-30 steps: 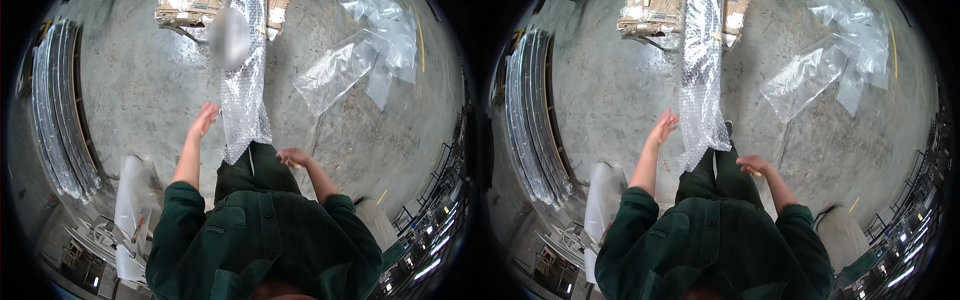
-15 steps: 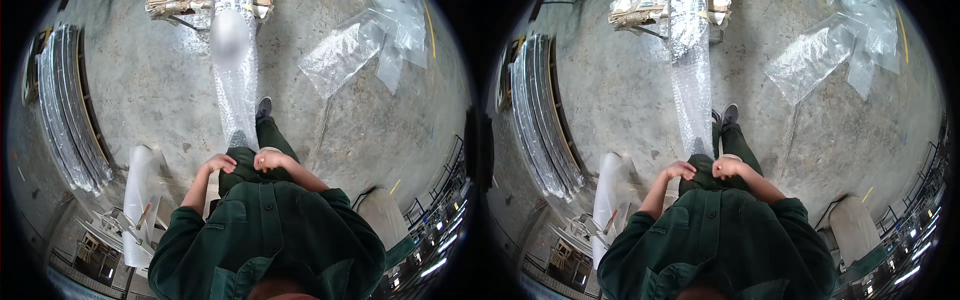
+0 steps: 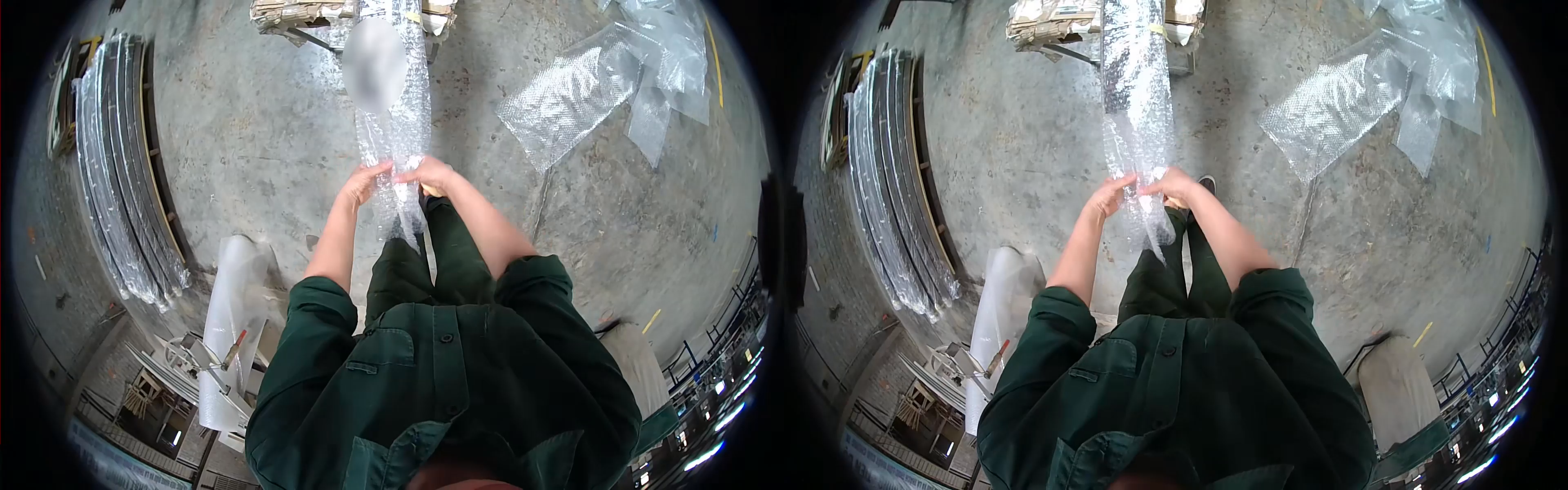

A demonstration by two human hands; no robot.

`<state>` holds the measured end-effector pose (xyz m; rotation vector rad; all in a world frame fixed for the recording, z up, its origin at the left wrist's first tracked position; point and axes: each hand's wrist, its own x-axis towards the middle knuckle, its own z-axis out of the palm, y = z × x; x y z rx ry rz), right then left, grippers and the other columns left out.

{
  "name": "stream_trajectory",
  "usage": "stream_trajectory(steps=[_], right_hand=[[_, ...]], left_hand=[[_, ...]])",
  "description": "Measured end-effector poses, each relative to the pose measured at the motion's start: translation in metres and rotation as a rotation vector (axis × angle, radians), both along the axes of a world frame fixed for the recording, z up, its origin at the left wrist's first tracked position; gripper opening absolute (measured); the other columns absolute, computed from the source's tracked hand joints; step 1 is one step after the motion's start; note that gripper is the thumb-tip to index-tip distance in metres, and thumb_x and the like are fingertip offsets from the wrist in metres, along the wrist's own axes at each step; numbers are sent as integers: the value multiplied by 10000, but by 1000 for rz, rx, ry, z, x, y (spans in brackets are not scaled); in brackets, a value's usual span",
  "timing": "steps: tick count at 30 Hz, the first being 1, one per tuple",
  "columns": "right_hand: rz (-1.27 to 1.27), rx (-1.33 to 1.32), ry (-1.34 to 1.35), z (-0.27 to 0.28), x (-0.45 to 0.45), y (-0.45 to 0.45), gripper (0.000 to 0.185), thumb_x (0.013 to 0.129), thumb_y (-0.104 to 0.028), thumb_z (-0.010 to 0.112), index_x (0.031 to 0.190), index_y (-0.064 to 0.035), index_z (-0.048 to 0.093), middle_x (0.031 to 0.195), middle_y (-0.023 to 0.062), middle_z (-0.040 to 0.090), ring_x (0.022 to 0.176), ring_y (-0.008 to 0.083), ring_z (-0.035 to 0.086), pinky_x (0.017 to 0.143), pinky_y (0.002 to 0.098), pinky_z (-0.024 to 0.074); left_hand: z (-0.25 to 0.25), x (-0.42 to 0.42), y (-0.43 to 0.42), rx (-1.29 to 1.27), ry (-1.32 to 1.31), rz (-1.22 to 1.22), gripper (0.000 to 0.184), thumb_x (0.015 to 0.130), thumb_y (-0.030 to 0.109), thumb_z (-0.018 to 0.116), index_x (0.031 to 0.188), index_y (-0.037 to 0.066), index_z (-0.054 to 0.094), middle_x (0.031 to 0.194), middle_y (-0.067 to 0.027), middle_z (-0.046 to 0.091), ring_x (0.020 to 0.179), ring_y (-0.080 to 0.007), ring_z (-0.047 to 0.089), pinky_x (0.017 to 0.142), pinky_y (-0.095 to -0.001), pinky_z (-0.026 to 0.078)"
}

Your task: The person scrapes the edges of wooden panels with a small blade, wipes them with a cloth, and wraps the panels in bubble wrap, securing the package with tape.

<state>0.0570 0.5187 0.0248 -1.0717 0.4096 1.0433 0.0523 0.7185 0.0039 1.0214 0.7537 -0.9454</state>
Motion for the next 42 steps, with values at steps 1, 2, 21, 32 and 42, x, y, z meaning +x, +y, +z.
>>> stream_trajectory(steps=[1, 2, 21, 32, 42], right_hand=[[106, -53, 88, 4, -14, 2, 456, 682, -48, 768, 1098, -23, 583, 923, 49, 640, 767, 104, 585, 584, 259, 450], [57, -114, 75, -20, -35, 6, 350, 706, -64, 748, 1029, -34, 616, 868, 27, 652, 693, 96, 586, 570, 248, 450], [-84, -524, -109, 76, 121, -27, 250, 759, -117, 681, 971, 5, 627, 927, 55, 658, 835, 116, 598, 750, 259, 460], [447, -517, -425, 85, 14, -7, 369, 681, -234, 646, 1001, -53, 618, 937, 191, 635, 915, 335, 606, 791, 402, 474], [283, -937, -443, -28, 13, -4, 209, 710, -220, 595, 843, -64, 637, 885, 168, 600, 834, 364, 598, 705, 463, 474]], left_hand=[[9, -5, 1, 31, -17, -38, 543, 701, 168, 769, 1149, -22, 528, 1045, -98, 617, 993, -204, 574, 887, -318, 424], [26, -10, 2, 62, -38, -71, 474, 702, 143, 763, 1100, -18, 562, 994, -87, 635, 945, -193, 593, 858, -315, 443], [94, 167, -13, 398, -691, -376, 500, 696, 77, 753, 1138, -15, 535, 1047, -72, 623, 956, -147, 570, 867, -290, 438], [28, 113, 32, -580, 433, -63, 882, 774, 672, 505, 1314, -16, 388, 1266, -164, 505, 1164, -274, 497, 976, -415, 404], [74, 138, 10, -333, 206, -93, 471, 718, -50, 657, 1167, 14, 529, 1074, -93, 621, 1027, -208, 574, 935, -345, 424]])
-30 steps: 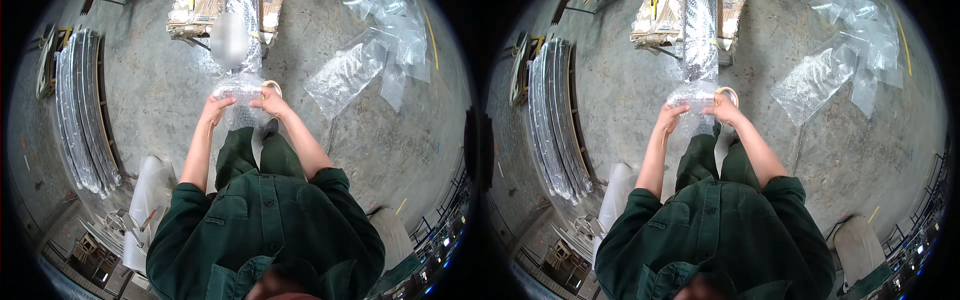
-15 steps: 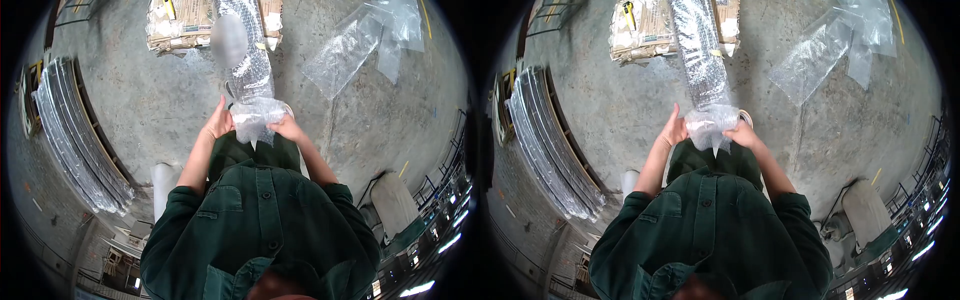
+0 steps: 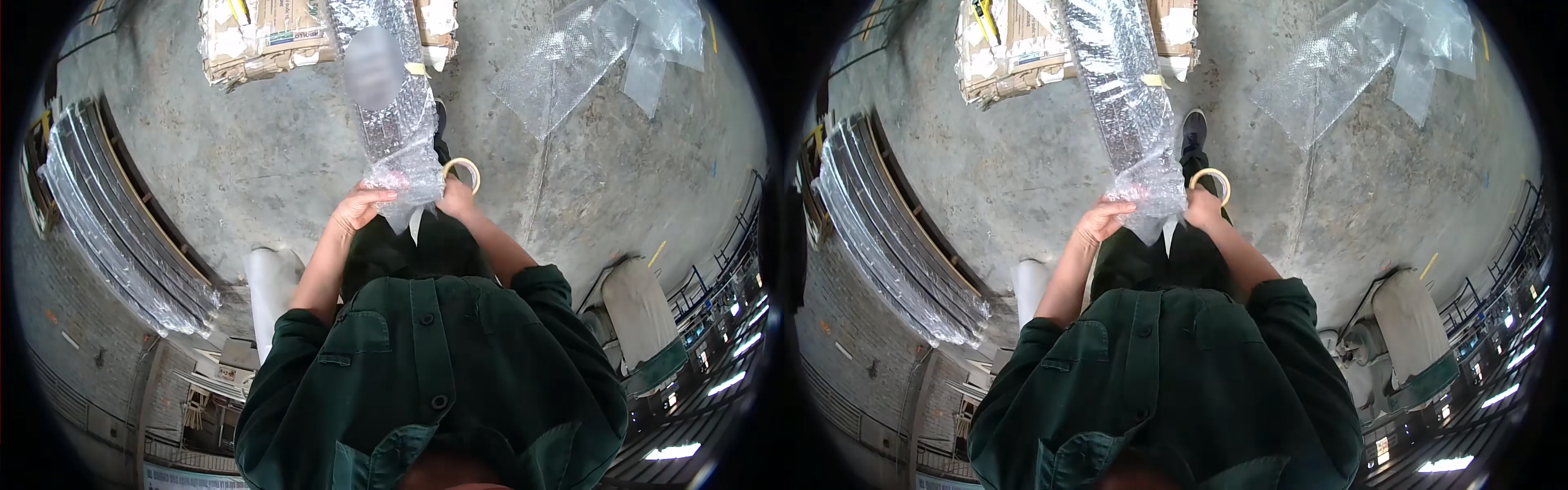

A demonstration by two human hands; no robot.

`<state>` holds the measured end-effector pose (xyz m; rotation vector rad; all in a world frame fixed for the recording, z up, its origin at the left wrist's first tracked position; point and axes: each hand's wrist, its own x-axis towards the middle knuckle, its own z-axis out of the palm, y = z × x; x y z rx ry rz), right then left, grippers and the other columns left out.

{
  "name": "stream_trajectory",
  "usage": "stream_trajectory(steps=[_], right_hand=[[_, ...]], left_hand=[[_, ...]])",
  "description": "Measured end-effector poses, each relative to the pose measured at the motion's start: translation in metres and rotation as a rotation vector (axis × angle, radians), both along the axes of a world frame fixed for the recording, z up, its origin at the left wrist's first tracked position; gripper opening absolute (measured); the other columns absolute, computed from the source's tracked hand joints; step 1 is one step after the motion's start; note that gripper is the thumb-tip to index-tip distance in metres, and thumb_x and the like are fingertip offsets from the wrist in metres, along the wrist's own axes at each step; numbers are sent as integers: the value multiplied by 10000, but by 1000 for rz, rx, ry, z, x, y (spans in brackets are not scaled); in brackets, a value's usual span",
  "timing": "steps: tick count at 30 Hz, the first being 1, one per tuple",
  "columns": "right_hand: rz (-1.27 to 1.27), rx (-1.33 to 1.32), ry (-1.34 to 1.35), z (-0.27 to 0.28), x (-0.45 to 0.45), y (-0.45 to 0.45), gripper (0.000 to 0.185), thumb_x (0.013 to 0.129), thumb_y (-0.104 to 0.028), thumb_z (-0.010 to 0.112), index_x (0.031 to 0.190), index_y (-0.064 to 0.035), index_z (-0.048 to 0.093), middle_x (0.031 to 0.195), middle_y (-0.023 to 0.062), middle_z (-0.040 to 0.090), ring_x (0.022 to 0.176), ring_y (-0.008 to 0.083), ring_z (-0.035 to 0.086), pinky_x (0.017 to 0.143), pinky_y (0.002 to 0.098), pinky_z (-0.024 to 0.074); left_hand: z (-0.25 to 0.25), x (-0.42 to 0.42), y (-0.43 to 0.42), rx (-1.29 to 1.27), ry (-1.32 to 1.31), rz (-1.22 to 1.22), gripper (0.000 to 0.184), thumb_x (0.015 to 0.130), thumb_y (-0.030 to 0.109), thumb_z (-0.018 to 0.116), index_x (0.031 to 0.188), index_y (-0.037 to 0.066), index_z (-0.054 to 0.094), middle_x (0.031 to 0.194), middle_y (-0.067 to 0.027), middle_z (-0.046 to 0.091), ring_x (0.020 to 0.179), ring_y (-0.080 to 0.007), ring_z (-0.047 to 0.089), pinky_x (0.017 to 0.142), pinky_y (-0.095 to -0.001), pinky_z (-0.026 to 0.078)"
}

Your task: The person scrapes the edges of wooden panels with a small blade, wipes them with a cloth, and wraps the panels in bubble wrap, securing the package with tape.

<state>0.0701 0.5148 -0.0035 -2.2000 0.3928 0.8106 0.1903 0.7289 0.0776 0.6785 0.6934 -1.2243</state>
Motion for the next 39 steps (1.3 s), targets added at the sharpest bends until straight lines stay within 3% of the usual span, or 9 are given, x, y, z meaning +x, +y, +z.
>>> stream_trajectory(steps=[6, 11, 13, 15, 20, 23, 26, 30, 39], right_hand=[[125, -190, -408, -37, 109, -11, 159, 731, -157, 578, 850, -66, 631, 946, 143, 570, 923, 316, 575, 754, 436, 470], [172, -115, -87, -6, 125, -30, 191, 791, -173, 560, 965, -151, 636, 1021, 131, 595, 932, 329, 578, 776, 422, 468], [80, -19, 155, -7, 132, -25, 185, 829, -184, 549, 988, -183, 643, 1067, 137, 599, 953, 335, 578, 792, 398, 469], [-291, 485, 197, -30, 124, -23, 263, 859, -148, 530, 1110, -109, 599, 1110, 125, 609, 989, 284, 591, 816, 346, 466], [-917, 1123, 452, -38, 135, -25, 365, 867, -59, 481, 1229, -9, 489, 1152, 97, 579, 1018, 210, 574, 864, 331, 458], [-976, 1168, 435, -33, 143, -27, 387, 868, -44, 455, 1254, -23, 464, 1164, 85, 568, 1038, 201, 560, 897, 330, 447], [-941, 1184, 369, -37, 147, -25, 380, 854, -31, 483, 1234, -36, 488, 1159, 74, 572, 1047, 187, 553, 909, 318, 434], [-834, 1154, 364, -39, 156, -30, 410, 823, -12, 536, 1230, -45, 495, 1156, 59, 574, 1044, 167, 550, 905, 308, 432], [-747, 967, 376, -22, 177, -34, 509, 797, -28, 611, 1278, -65, 447, 1170, 47, 566, 1032, 151, 552, 870, 306, 455]], left_hand=[[4, 2, -9, 222, -104, -35, 486, 677, -42, 714, 1128, 21, 543, 1027, -55, 631, 939, -172, 596, 886, -318, 441], [0, -34, -7, 600, -388, -46, 713, 635, 123, 816, 1218, 6, 421, 1105, -91, 569, 1026, -227, 545, 922, -359, 405], [10, -54, -8, 923, -841, -279, 909, 572, 218, 854, 1280, 20, 319, 1239, -136, 440, 1138, -273, 445, 967, -394, 356], [9, -62, -10, 1059, -1037, -557, 1205, 448, 316, 889, 1365, 49, 154, 1400, -184, 183, 1288, -337, 235, 1030, -433, 268], [-13, -57, -34, 1266, -1088, -627, 1249, 425, 305, 883, 1390, 66, 128, 1392, -172, 229, 1290, -375, 233, 1049, -449, 244], [-32, -20, -27, 1154, -1079, -199, 1236, 435, 269, 879, 1400, 78, 131, 1403, -181, 214, 1291, -379, 238, 1068, -448, 224], [-23, 18, -20, 981, -1194, -332, 1310, 468, 226, 882, 1430, 93, 2, 1440, -188, 156, 1330, -330, 218, 1086, -427, 225], [-42, 41, -10, 398, -798, -223, 1503, 434, 113, 892, 1372, 196, -281, 1480, -135, 95, 1350, -246, 170, 1088, -364, 198], [-45, 43, -9, 271, -550, -100, 1421, 459, 42, 864, 1413, 194, -180, 1454, -129, 195, 1328, -240, 240, 1075, -349, 235]])
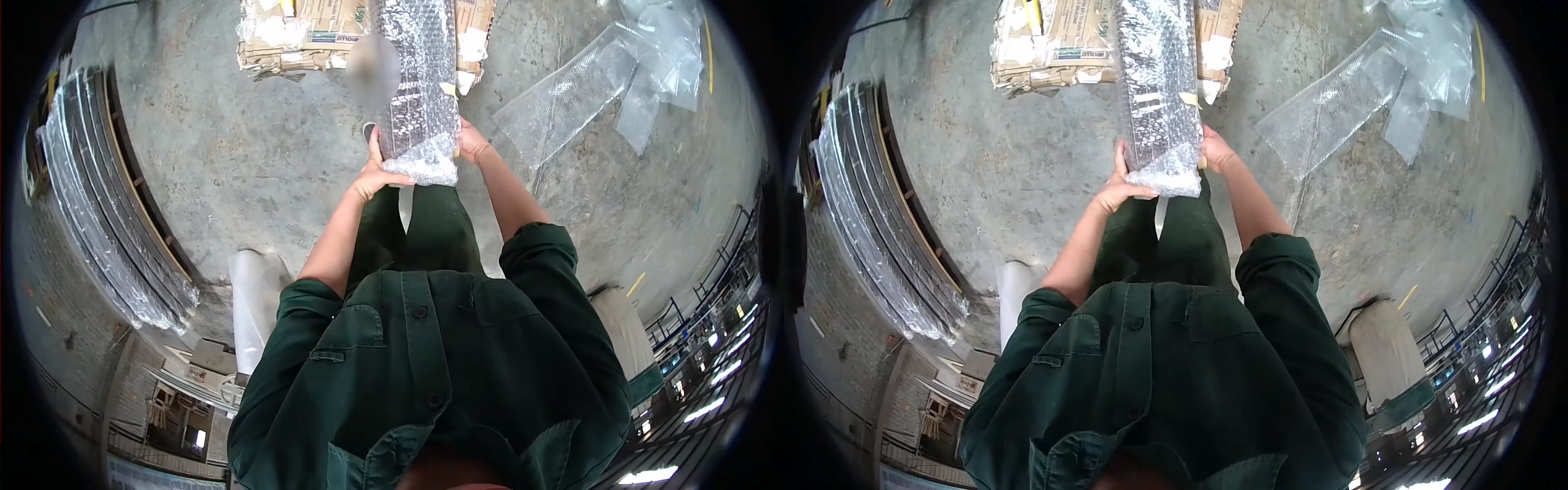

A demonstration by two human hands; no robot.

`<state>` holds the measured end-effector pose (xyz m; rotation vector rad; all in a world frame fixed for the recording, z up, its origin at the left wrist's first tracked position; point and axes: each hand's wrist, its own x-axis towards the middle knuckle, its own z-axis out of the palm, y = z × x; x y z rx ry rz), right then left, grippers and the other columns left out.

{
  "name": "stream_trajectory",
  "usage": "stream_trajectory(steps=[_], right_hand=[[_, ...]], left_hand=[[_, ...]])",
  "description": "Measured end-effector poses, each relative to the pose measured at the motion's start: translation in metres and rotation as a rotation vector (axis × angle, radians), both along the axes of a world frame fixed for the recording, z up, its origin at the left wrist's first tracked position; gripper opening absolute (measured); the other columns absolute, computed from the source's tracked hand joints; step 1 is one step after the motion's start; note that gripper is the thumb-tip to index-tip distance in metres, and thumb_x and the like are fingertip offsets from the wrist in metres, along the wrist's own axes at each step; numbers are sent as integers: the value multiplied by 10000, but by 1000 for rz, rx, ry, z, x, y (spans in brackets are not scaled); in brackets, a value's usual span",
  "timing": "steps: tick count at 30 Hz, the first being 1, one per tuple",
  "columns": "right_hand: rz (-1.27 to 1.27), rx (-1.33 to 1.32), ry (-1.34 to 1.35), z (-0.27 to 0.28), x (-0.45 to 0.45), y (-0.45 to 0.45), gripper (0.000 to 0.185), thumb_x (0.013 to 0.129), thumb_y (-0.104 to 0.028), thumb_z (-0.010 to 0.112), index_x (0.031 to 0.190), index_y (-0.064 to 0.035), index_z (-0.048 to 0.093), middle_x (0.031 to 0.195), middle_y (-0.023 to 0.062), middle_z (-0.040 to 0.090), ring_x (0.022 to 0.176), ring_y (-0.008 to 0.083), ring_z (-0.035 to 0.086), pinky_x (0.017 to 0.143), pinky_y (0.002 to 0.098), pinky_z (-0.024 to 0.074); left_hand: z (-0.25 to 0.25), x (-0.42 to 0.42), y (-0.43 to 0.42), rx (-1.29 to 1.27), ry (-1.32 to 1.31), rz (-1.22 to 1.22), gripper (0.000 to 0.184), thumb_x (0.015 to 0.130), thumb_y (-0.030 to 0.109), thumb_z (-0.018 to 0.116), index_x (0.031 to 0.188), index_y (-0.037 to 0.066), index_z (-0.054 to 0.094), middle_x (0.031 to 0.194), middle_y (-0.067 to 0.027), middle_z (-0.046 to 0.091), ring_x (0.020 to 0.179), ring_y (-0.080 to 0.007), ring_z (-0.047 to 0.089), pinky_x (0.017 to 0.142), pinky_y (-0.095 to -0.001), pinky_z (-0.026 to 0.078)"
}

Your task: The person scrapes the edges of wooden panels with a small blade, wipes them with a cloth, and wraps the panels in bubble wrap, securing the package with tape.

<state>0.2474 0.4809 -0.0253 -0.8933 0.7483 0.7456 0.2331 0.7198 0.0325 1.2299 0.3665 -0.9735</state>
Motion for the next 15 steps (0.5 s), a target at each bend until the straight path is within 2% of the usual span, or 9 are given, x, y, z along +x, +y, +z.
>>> stream_trajectory(steps=[1, 8, 11, 12, 13, 14, 15], right_hand=[[0, 7, -62, -3, -2, 1, 505, 799, -40, 618, 1274, -70, 448, 1159, 49, 573, 1024, 155, 559, 869, 312, 459], [-68, -88, -34, -11, -11, 4, 483, 800, -21, 599, 1258, -71, 454, 1105, 69, 594, 976, 175, 584, 817, 316, 485], [-103, -315, -117, -11, -8, -2, 520, 814, -31, 580, 1298, -92, 399, 992, 56, 618, 817, 180, 621, 701, 324, 525], [-18, -373, -104, 5, -7, -8, 535, 819, -43, 569, 1313, -91, 368, 964, 56, 610, 742, 167, 602, 645, 307, 510], [64, -431, -92, 25, -6, -21, 552, 824, -55, 558, 1328, -89, 337, 935, 56, 602, 668, 154, 584, 589, 290, 496], [143, -492, -81, 52, -1, -29, 569, 829, -66, 548, 1344, -88, 305, 907, 56, 595, 594, 141, 565, 533, 272, 482], [197, -508, -73, 77, 3, -32, 581, 839, -55, 487, 1352, -86, 216, 884, 70, 566, 467, 113, 476, 434, 245, 408]], left_hand=[[-7, 0, 2, 43, -43, -17, 1410, 458, 45, 865, 1420, 183, -156, 1448, -133, 212, 1326, -242, 249, 1073, -348, 241], [10, 9, 3, 189, -55, -123, 1363, 437, 132, 892, 1427, 116, -46, 1385, -162, 326, 1270, -266, 344, 1061, -344, 272], [13, 8, 3, 300, -54, -204, 1322, 454, 208, 899, 1420, 83, 5, 1371, -186, 345, 1264, -279, 360, 1058, -351, 287], [20, 6, 4, 361, -36, -249, 1311, 462, 227, 899, 1419, 75, 16, 1372, -192, 343, 1266, -281, 360, 1058, -354, 288], [17, 3, 8, 397, -84, -301, 1258, 489, 322, 883, 1413, 59, 71, 1366, -203, 348, 1267, -310, 358, 1061, -376, 289], [12, 1, 13, 459, -160, -342, 1243, 493, 348, 875, 1411, 64, 88, 1363, -204, 351, 1265, -320, 358, 1063, -385, 287], [6, -2, 16, 518, -236, -384, 1228, 497, 374, 867, 1409, 68, 105, 1359, -204, 353, 1262, -331, 358, 1064, -394, 285]])
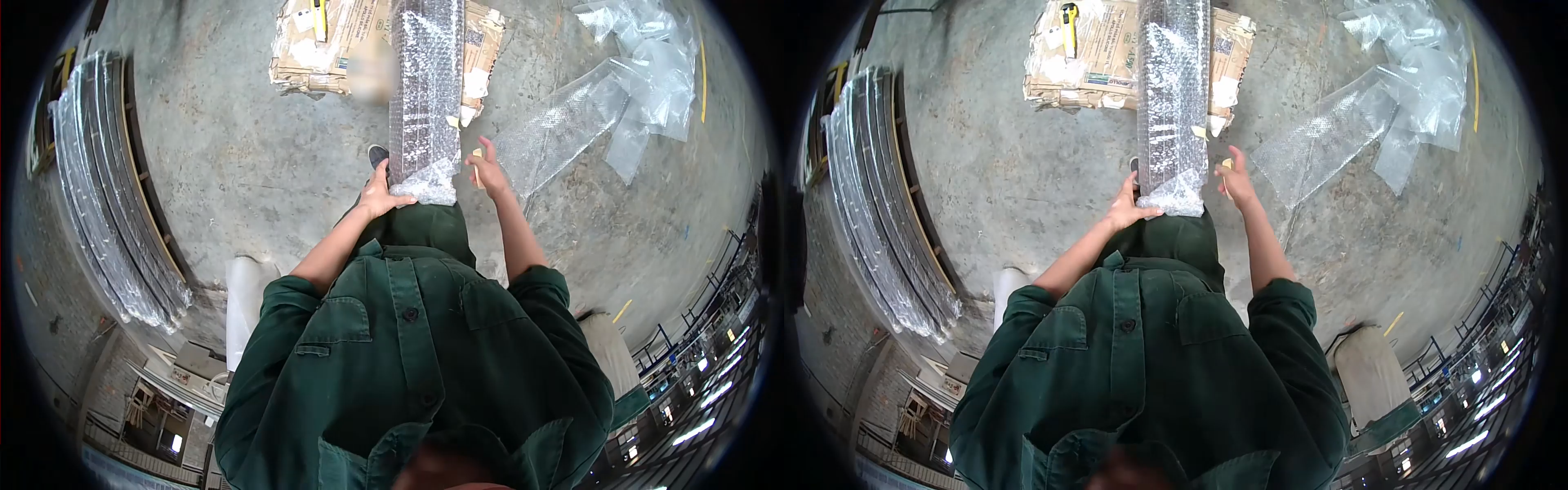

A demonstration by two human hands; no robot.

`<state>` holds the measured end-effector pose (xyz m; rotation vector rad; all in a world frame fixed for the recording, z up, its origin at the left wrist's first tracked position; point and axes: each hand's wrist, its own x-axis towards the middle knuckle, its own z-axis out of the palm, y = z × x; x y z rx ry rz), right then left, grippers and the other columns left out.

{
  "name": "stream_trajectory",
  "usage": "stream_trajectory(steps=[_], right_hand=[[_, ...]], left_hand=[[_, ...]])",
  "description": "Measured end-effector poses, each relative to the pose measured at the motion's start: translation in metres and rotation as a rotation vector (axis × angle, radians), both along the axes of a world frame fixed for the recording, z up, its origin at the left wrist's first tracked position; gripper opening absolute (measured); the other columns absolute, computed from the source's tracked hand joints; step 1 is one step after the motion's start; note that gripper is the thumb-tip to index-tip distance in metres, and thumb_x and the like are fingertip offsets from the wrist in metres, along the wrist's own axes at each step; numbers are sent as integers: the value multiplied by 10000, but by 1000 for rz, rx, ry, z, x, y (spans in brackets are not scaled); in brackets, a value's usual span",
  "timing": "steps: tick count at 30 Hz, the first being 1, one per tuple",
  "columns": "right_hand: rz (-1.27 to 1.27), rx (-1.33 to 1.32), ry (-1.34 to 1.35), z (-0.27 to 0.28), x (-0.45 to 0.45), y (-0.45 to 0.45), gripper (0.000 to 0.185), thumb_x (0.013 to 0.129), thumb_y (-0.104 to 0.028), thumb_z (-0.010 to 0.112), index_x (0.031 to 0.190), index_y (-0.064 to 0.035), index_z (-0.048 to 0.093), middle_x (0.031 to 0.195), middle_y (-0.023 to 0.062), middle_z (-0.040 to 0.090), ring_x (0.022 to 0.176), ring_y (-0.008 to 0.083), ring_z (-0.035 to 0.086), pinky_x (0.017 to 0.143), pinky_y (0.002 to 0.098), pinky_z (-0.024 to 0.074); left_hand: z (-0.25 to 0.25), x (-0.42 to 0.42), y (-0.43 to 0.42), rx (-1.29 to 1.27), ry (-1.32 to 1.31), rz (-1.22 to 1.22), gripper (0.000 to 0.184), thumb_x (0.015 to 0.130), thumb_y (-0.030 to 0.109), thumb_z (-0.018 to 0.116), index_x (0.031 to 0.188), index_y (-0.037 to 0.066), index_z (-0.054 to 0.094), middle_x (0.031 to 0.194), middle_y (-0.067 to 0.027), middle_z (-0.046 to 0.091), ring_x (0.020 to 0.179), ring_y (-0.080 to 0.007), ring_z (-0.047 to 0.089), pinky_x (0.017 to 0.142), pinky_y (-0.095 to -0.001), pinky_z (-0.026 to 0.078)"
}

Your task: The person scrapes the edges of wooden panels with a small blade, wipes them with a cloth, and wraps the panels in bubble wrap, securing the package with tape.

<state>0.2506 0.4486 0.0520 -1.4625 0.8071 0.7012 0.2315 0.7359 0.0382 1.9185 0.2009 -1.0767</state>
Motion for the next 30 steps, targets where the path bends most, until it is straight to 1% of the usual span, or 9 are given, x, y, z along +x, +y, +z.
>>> stream_trajectory(steps=[5, 6, 10, 13, 17, 24, 27, 28, 30], right_hand=[[157, 89, -299, 74, -25, -11, 499, 874, -42, 433, 1308, -85, 190, 952, 77, 555, 641, 118, 519, 549, 246, 423], [194, 107, -335, 99, -22, -2, 471, 892, -45, 432, 1297, -84, 196, 972, 83, 558, 704, 123, 535, 585, 249, 429], [204, 137, -401, 134, -26, 27, 512, 884, -9, 445, 1312, -84, 173, 1020, 113, 578, 862, 162, 584, 717, 259, 443], [376, 38, -529, 145, -28, 40, 514, 862, -5, 474, 1303, -85, 222, 953, 128, 598, 892, 218, 604, 738, 307, 455], [525, -102, -620, 147, -42, 50, 502, 833, -31, 520, 1279, -90, 296, 905, 172, 616, 875, 349, 608, 762, 380, 465], [973, -450, -572, 140, -69, 51, 374, 820, -318, 602, 1113, -130, 463, 837, 168, 631, 784, 359, 609, 652, 461, 472], [996, -567, -577, 127, -75, 23, 352, 823, -315, 595, 1106, -138, 481, 826, 165, 631, 766, 355, 610, 643, 460, 474], [1032, -574, -401, 122, -74, 13, 320, 817, -296, 602, 1080, -140, 510, 839, 147, 636, 807, 347, 605, 676, 447, 469], [1007, -656, -557, 112, -71, -13, 277, 820, -289, 601, 1042, -134, 543, 846, 137, 638, 848, 338, 599, 709, 439, 459]], left_hand=[[61, 25, -15, 140, -534, -204, 919, 619, 353, 800, 1355, 108, 307, 1231, -135, 469, 1148, -311, 450, 967, -429, 353], [83, 36, -24, 39, -618, -161, 673, 702, 278, 758, 1271, 95, 449, 1074, -86, 545, 1020, -233, 520, 862, -380, 414], [114, 47, -64, -524, -192, 152, 363, 773, 140, 706, 1106, 46, 598, 888, -36, 572, 761, -88, 552, 673, -219, 446], [115, 47, -69, -484, -191, 37, 311, 803, 119, 681, 1094, 29, 615, 954, -34, 583, 804, -66, 547, 729, -206, 447], [109, 26, -54, -538, 53, 220, 154, 806, 103, 680, 907, -4, 635, 773, -6, 609, 695, -53, 544, 654, -189, 442], [80, -13, 9, -205, 150, 34, 122, 850, 161, 619, 850, 38, 617, 724, -17, 619, 667, -61, 549, 618, -221, 438], [38, -30, 26, -59, 62, 100, 125, 850, 156, 611, 854, 31, 614, 723, -26, 622, 670, -77, 558, 633, -243, 449], [24, -33, 30, -10, 25, 123, 123, 851, 150, 607, 853, 27, 614, 723, -28, 623, 670, -83, 560, 636, -250, 452], [7, -28, 28, 28, -108, 166, 101, 832, 124, 593, 838, 25, 613, 744, -70, 620, 709, -159, 578, 684, -291, 462]])
